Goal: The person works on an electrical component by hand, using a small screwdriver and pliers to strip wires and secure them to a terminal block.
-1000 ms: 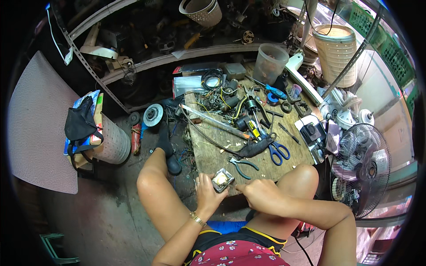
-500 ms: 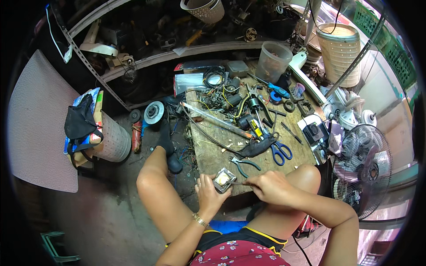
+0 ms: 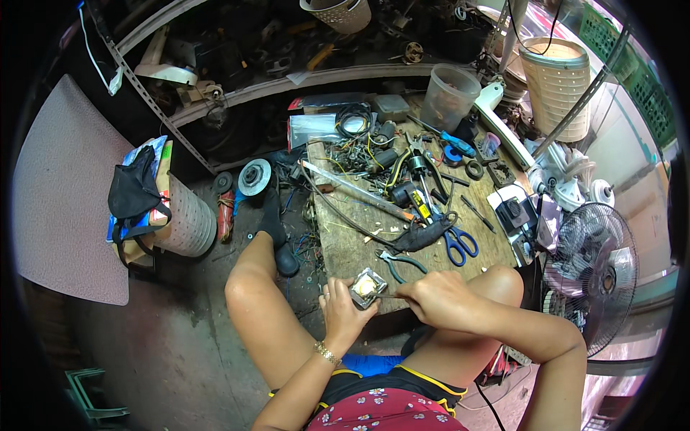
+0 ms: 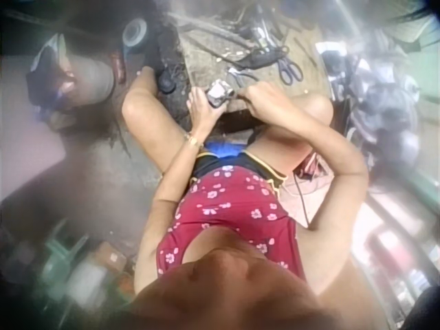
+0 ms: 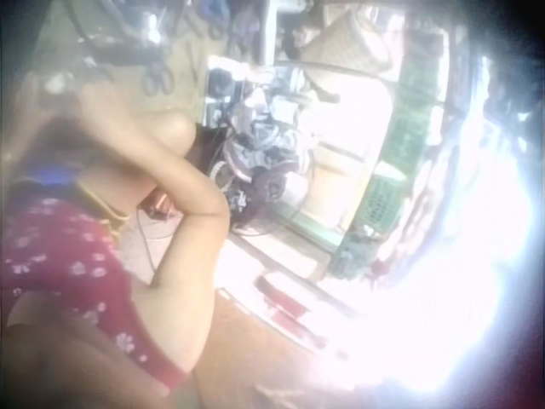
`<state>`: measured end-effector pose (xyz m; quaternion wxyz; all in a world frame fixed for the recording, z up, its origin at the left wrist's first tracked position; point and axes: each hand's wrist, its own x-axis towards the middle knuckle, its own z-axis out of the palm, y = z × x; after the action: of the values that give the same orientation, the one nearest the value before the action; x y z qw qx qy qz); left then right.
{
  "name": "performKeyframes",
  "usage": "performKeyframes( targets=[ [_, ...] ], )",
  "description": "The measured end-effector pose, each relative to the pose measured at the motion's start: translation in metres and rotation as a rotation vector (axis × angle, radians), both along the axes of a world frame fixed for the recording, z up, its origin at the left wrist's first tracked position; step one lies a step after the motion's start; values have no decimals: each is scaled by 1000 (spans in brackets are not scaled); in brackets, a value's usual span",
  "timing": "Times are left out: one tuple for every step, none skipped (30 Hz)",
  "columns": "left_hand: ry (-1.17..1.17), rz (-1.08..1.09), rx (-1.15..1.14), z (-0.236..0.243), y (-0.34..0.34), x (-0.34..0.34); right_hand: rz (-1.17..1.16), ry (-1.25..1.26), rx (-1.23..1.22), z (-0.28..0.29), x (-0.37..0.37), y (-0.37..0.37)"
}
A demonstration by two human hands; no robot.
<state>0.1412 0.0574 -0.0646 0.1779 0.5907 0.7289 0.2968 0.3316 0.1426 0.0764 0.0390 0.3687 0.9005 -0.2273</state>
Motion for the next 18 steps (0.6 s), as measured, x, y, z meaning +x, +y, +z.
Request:
performKeyframes(
  targets=[
    [-1,-2,3,0,0,0,3,-18,4,0,0,0],
    [-1,-4,6,0,0,1,5,-35,7,-1,-2,0],
    [-2,-6,9,0,0,1,8,-52,11,-1,-3,-1],
    [2,-9,9,0,0,1,33,-64,49,-1,-7,-3],
    [5,-12,8,0,0,0,58,-76,86,0,-10,-6],
    [8,-16,8,0,0,0,82,-87,123,-1,-13,-9],
    [8,-16,14,0,0,0,82,-78,136,-1,-15,-13],
    [8,-17,19,0,0,1,81,-70,148,-1,-17,-16],
    [8,-18,24,0,0,1,79,-61,160,-2,-17,-21],
    [8,-15,25,1,0,2,49,-92,125,-3,-15,-25],
    [7,-13,26,2,0,2,19,-123,91,-4,-10,-31],
    [7,-10,29,2,0,2,-12,-154,58,-6,-6,-37],
    [0,-5,34,2,1,3,-26,-127,75,-12,-1,-44],
    [-6,-1,38,2,0,3,-43,-99,91,-21,5,-51],
    [-12,3,42,2,0,4,-58,-71,106,-27,8,-54],
    [-8,-3,47,1,0,3,-72,-57,107,-28,8,-55],
    [-3,-7,51,0,0,2,-85,-43,107,-29,7,-56],
    [3,-11,56,-1,0,1,-97,-28,108,-31,7,-57]
  ],
)
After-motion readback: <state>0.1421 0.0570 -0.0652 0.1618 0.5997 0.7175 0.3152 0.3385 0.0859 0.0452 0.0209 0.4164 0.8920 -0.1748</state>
